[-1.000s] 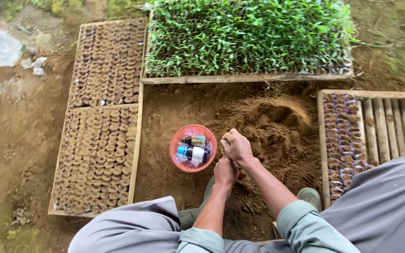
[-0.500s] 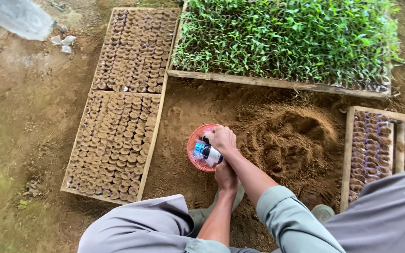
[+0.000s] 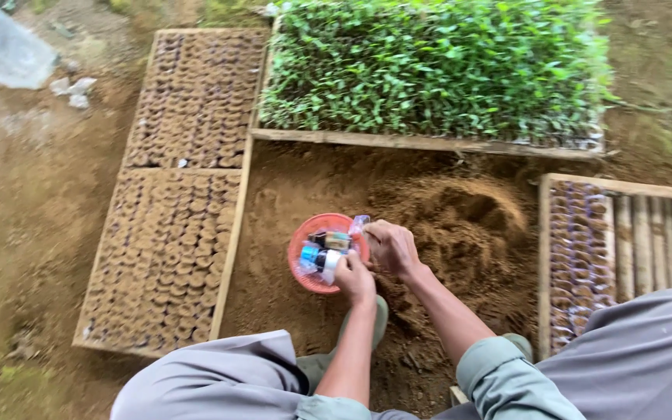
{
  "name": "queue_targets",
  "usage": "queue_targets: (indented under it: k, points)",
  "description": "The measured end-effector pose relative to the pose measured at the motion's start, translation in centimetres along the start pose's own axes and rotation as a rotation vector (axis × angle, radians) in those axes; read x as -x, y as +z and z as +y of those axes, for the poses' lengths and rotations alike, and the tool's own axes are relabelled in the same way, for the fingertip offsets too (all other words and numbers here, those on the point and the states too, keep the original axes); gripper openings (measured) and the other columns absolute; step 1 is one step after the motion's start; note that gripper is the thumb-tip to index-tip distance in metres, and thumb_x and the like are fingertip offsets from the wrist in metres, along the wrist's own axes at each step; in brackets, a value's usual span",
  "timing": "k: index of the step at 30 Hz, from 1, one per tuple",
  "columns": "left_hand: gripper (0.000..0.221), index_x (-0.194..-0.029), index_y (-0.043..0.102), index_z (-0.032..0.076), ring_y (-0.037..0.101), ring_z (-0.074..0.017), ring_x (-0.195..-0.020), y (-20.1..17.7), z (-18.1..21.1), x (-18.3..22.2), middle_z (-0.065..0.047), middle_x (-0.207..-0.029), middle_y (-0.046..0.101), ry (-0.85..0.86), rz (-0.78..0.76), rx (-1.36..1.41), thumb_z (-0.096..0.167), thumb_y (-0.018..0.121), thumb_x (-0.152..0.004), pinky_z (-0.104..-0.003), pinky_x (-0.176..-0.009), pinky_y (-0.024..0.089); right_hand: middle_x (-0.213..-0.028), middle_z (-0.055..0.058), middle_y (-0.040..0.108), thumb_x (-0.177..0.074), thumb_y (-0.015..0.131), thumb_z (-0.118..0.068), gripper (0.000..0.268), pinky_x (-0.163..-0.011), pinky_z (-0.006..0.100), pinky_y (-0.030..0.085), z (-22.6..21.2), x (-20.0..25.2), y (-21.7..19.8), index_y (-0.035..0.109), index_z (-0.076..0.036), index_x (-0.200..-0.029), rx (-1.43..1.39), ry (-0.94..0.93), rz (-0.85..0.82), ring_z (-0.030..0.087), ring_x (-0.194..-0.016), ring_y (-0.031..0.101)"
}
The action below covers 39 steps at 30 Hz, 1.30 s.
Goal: Wrapping small portions of soil in plastic film to create seedling blocks and arranging them in a wooden tray.
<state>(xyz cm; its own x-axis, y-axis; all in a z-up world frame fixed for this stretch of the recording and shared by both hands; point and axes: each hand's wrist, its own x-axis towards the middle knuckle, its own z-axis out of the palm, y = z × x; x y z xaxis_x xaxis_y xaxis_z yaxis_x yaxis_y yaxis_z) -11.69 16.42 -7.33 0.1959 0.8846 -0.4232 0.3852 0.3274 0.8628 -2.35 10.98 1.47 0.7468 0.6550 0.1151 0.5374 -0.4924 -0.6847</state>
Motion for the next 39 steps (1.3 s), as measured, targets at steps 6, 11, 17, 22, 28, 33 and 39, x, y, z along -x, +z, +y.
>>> queue_targets:
  k: [6, 11, 17, 22, 28, 33, 39]
  points:
    - [0.023, -0.073, 0.066, 0.020, 0.068, -0.0175, -0.068, 2.3, 2.9, 2.6, -0.003, -0.063, 0.067, 0.139, 0.045, -0.073, 0.034, 0.065, -0.091, -0.030, -0.069, 0.054, -0.075, -0.002, 0.052, -0.094, 0.058, -0.021, 0.006, -0.059, 0.031, 0.054, 5.3, 3.5, -4.2, 0.059, -0.024, -0.090, 0.441, -0.287, 0.128, 0.020, -0.070, 0.066]
    - [0.028, -0.111, 0.060, 0.009, 0.067, -0.0145, -0.071, 4.5, 3.4, 4.2, -0.006, -0.089, 0.069, -0.307, -0.416, 0.280, 0.034, 0.051, -0.102, -0.024, -0.056, 0.056, -0.076, -0.001, 0.052, -0.091, 0.057, -0.022, 0.012, -0.059, 0.033, 0.055, 8.9, 6.7, -5.8, 0.063, -0.026, -0.101, 0.512, -0.222, 0.158, 0.020, -0.069, 0.064]
    - [0.027, -0.097, 0.065, 0.011, 0.072, -0.0189, -0.070, 6.5, 3.6, 6.0, -0.006, -0.081, 0.070, -0.594, -0.679, 0.386, 0.037, 0.060, -0.102, -0.028, -0.061, 0.060, -0.073, 0.001, 0.050, -0.093, 0.059, -0.024, 0.003, -0.057, 0.035, 0.055, 9.1, 9.5, -8.4, 0.062, -0.023, -0.091, 0.461, -0.133, 0.156, 0.023, -0.068, 0.065]
    - [0.020, -0.088, 0.066, 0.011, 0.071, -0.0203, -0.064, 7.5, 2.6, 6.6, -0.012, -0.078, 0.070, -0.611, -0.703, 0.435, 0.028, 0.072, -0.096, -0.025, -0.055, 0.058, -0.072, 0.001, 0.051, -0.096, 0.058, -0.023, 0.007, -0.058, 0.034, 0.055, 9.3, 10.9, -8.8, 0.062, -0.023, -0.091, 0.416, -0.050, 0.170, 0.023, -0.067, 0.065]
    - [0.016, -0.085, 0.066, 0.012, 0.070, -0.0195, -0.061, 8.5, 1.7, 7.0, -0.013, -0.080, 0.074, -0.624, -0.704, 0.460, 0.022, 0.075, -0.095, -0.024, -0.054, 0.057, -0.082, 0.005, 0.061, -0.094, 0.066, -0.034, 0.013, -0.066, 0.044, 0.057, 9.4, 12.3, -8.9, 0.067, -0.027, -0.104, 0.115, 0.210, 0.211, 0.031, -0.080, 0.069]
    - [0.014, -0.093, 0.072, 0.007, 0.071, -0.0188, -0.064, 9.4, 1.0, 7.6, -0.015, -0.082, 0.075, -0.619, -0.762, 0.482, 0.019, 0.078, -0.091, -0.024, -0.058, 0.061, -0.075, 0.004, 0.074, -0.087, 0.082, -0.029, 0.024, -0.060, 0.030, 0.057, 9.2, 12.3, -9.4, 0.076, -0.014, -0.105, -0.350, 0.463, 0.405, 0.015, -0.065, 0.070]
    - [0.014, -0.095, 0.073, 0.004, 0.073, -0.0186, -0.068, 10.2, 0.3, 8.1, -0.016, -0.081, 0.075, -0.597, -0.762, 0.513, 0.017, 0.078, -0.093, -0.026, -0.062, 0.063, -0.076, 0.007, 0.075, -0.080, 0.086, -0.021, 0.026, -0.061, 0.033, 0.059, 8.5, 11.5, -9.2, 0.078, -0.013, -0.103, -0.380, 0.417, 0.420, 0.019, -0.067, 0.073]
